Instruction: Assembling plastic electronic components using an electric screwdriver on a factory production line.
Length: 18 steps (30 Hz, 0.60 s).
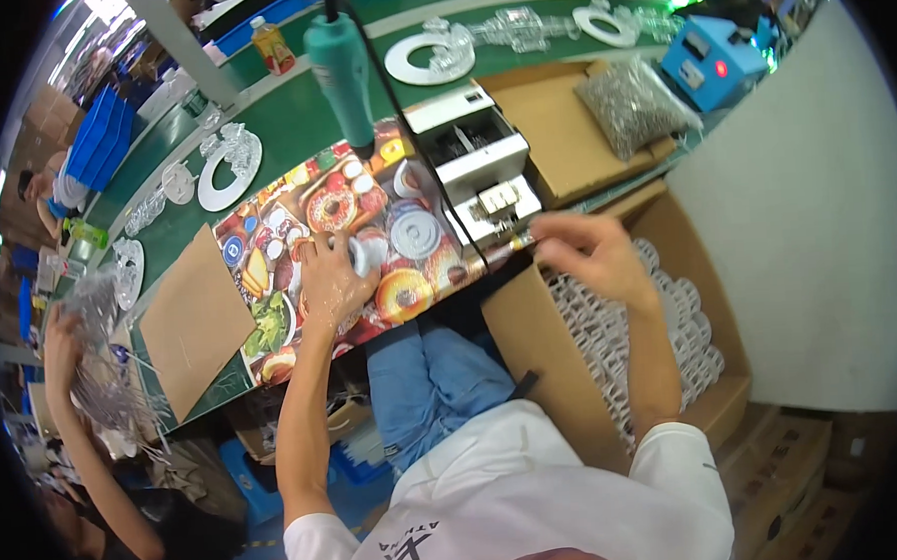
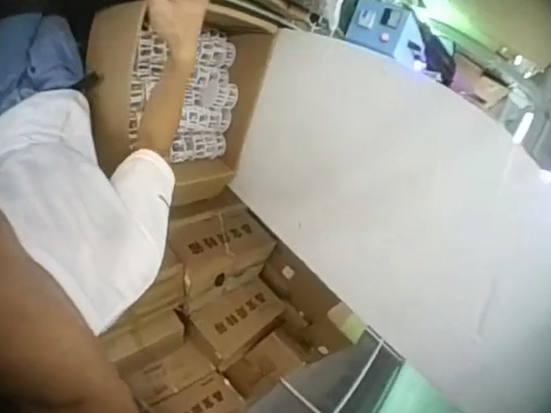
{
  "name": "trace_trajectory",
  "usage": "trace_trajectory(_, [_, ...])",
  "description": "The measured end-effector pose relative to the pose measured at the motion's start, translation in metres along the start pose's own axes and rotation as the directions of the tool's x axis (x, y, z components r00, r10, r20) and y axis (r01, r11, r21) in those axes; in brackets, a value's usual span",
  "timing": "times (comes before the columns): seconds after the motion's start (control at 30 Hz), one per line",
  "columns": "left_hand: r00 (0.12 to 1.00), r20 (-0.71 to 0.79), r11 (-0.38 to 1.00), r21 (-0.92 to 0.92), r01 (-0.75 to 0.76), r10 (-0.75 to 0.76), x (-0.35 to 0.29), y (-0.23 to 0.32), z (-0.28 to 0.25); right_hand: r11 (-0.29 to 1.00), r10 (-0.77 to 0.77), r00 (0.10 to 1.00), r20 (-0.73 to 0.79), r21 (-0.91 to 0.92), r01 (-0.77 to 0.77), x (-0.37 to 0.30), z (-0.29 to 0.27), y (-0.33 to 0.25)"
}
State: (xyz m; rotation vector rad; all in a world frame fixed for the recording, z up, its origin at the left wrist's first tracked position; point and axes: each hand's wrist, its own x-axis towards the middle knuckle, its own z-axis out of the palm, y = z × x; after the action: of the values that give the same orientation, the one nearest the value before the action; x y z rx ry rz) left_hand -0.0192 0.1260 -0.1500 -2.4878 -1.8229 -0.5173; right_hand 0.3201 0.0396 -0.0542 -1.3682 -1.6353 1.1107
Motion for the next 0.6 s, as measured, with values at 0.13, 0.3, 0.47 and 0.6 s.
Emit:
trace_trajectory(0.13, [0.998,0.029,0.997,-0.059,0.050,-0.048,-0.001,0.003,-0.012,0.990,-0.127,0.940,-0.317,0.022,0.141,0.084,-0.042,0.024])
trace_trajectory(0.3, [0.987,0.121,0.987,-0.109,0.118,-0.104,-0.009,-0.002,-0.013,0.566,-0.512,0.814,-0.275,-0.820,0.079,0.227,-0.072,0.041])
trace_trajectory(0.47, [0.989,0.127,0.985,-0.144,0.098,-0.079,-0.004,-0.001,-0.011,0.011,-0.634,0.760,0.144,-0.981,0.195,0.381,-0.143,0.145])
trace_trajectory(0.6, [0.981,0.140,0.973,-0.173,0.155,-0.131,-0.007,-0.003,-0.012,-0.020,-0.150,0.988,0.047,-0.999,0.045,0.435,-0.104,0.121])
